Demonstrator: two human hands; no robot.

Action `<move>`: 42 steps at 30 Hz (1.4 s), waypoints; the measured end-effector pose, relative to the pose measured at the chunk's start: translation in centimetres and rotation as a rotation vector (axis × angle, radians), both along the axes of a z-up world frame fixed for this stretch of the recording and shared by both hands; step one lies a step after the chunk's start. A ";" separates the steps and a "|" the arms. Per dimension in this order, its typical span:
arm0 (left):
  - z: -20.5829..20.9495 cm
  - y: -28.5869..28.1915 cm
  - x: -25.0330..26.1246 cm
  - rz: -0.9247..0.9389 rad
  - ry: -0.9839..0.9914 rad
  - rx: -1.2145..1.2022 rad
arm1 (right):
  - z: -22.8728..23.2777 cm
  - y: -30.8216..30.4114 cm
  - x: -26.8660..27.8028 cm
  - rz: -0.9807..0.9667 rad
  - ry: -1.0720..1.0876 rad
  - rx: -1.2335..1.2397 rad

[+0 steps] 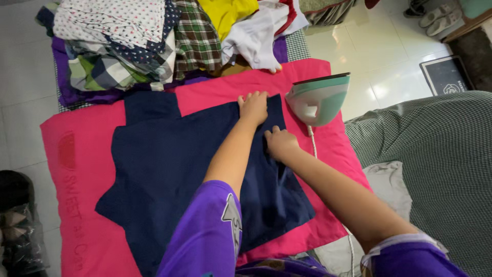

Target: The person irons a dark blue short-sleeved shirt laid on a pink cloth. They smooth the fabric with one hand while moving the iron with the other, then flip the shirt to iron the other side.

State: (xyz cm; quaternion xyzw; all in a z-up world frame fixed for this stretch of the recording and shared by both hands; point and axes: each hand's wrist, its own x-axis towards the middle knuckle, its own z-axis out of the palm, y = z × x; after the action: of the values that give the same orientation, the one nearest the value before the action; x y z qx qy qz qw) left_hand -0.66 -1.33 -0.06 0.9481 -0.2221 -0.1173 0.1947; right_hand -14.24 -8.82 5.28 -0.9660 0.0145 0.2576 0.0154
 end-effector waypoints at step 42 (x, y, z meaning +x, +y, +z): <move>3.8 34.3 -7.2 0.688 -0.378 0.040 | -1.2 19.7 11.9 0.320 -0.440 0.521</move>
State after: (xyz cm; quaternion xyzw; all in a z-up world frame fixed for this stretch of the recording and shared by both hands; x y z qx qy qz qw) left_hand -7.89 32.95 3.72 0.9758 0.0790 0.1270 0.1597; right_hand -2.37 10.85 4.08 -0.9520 -0.2061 0.0379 0.2231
